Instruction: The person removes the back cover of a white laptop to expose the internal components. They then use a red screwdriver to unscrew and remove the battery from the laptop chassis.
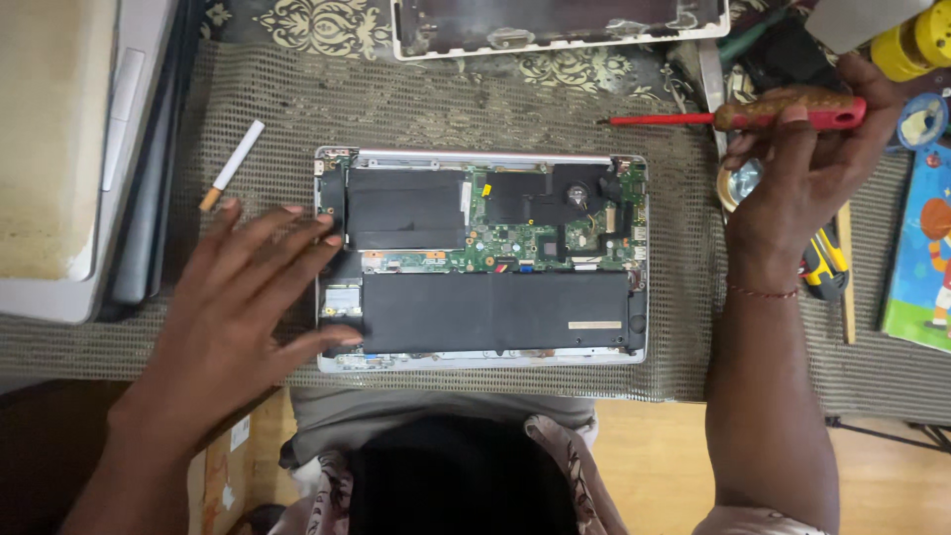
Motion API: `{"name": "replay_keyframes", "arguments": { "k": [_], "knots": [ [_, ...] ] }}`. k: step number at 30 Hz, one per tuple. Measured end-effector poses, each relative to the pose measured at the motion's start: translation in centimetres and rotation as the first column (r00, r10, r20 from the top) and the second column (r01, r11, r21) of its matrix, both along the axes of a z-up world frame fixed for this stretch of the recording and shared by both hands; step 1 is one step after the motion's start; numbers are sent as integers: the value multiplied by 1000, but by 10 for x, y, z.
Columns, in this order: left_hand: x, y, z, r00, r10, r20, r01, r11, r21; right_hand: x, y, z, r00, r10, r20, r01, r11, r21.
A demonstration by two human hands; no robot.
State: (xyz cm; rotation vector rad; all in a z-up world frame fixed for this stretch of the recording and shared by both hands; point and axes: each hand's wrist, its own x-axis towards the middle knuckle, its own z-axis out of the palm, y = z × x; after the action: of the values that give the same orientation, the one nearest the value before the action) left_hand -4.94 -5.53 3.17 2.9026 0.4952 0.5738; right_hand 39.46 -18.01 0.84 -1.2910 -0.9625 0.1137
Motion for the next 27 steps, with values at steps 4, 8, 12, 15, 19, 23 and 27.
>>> {"name": "replay_keyframes", "arguments": {
  "k": [4,8,12,15,19,23,27],
  "knots": [
    [-9,1,-1,994,101,-45,-106,987,-118,2,-1,0,997,16,71,-15,1000,-8],
    [-8,3,-14,974,221,58,-203,953,-224,2,-5,3,977,-79,198,93,994,-61],
    [8,2,-12,946,294,139,-218,890,-399,8,-9,-6,968,-42,248,55,997,-45],
    [12,3,-17,916,311,254,-173,877,-448,4,-6,-7,1000,24,-5,-25,999,-26],
    [13,-3,-28,901,365,234,-190,817,-545,2,-6,-3,999,-35,29,36,999,-33],
    [12,-11,-28,883,405,235,-163,737,-656,10,-8,-13,996,-88,-14,86,994,-65],
    [13,-11,-26,867,421,267,-128,706,-697,11,0,-15,988,-155,-11,155,986,-56]
  ]
}}
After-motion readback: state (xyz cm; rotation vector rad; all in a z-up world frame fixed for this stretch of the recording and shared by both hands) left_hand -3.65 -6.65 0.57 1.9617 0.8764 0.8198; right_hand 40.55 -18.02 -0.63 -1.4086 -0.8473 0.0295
